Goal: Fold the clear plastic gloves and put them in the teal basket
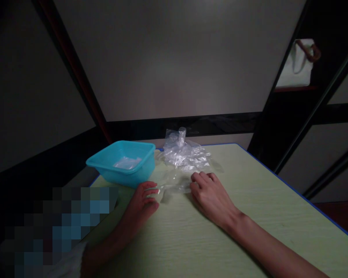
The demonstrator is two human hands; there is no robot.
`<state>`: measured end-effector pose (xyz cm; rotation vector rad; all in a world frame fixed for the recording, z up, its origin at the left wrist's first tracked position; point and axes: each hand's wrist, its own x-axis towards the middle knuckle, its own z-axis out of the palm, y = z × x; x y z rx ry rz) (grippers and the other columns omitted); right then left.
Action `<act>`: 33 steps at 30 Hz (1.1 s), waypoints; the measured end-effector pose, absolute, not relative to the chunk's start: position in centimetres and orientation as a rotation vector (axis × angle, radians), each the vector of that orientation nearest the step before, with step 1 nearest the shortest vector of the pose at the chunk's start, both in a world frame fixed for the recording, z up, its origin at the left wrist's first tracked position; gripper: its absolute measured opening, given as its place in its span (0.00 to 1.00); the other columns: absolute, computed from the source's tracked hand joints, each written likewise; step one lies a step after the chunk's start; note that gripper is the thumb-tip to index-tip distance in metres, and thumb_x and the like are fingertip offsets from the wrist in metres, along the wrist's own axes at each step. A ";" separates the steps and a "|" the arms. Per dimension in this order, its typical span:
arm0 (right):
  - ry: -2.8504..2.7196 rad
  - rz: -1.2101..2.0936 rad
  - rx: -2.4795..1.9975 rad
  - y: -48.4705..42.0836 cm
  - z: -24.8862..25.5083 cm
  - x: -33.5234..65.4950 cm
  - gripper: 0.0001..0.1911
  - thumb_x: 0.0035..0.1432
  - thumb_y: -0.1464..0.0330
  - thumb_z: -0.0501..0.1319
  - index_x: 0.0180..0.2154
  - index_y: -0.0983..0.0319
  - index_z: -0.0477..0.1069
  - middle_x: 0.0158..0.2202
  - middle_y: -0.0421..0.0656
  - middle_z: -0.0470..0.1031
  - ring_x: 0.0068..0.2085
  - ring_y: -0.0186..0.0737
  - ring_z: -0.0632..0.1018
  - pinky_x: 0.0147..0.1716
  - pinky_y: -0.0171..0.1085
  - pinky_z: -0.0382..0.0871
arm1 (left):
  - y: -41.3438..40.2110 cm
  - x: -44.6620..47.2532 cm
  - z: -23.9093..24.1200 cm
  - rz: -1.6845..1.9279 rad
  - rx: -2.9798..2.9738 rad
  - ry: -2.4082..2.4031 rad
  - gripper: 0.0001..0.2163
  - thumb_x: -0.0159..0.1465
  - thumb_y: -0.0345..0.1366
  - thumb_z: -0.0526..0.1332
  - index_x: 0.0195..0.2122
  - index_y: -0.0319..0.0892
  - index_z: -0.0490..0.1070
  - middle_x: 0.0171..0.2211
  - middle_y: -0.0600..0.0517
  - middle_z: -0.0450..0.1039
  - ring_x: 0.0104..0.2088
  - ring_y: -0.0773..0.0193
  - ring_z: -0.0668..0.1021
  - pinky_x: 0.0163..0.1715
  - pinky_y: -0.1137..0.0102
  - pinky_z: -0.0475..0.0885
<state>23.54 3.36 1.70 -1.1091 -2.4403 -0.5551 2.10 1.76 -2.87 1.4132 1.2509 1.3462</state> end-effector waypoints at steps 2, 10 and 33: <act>-2.493 -0.557 -1.049 2.6 1.8 22.8 0.09 0.55 0.77 0.51 0.27 0.64 0.68 0.33 0.49 0.74 0.33 0.44 0.73 0.33 0.41 0.63 | 1.2 2.2 -2.4 1.320 1.489 1.283 0.20 0.46 0.26 0.59 0.42 0.43 0.63 0.44 0.49 0.66 0.45 0.58 0.71 0.42 0.64 0.68; -2.535 0.016 -0.954 0.8 1.7 22.6 0.12 0.65 0.65 0.47 0.33 0.63 0.65 0.30 0.44 0.72 0.27 0.37 0.74 0.26 0.36 0.67 | 0.2 1.8 -1.9 1.235 2.104 1.276 0.23 0.48 0.25 0.59 0.46 0.45 0.64 0.50 0.48 0.65 0.52 0.55 0.68 0.53 0.58 0.63; -2.812 0.367 -0.968 5.1 0.4 24.8 0.25 0.66 0.65 0.45 0.62 0.66 0.51 0.64 0.51 0.50 0.64 0.43 0.52 0.61 0.51 0.48 | 0.9 1.4 -1.9 0.957 2.410 1.207 0.13 0.58 0.25 0.55 0.36 0.44 0.77 0.44 0.49 0.77 0.45 0.58 0.76 0.48 0.60 0.69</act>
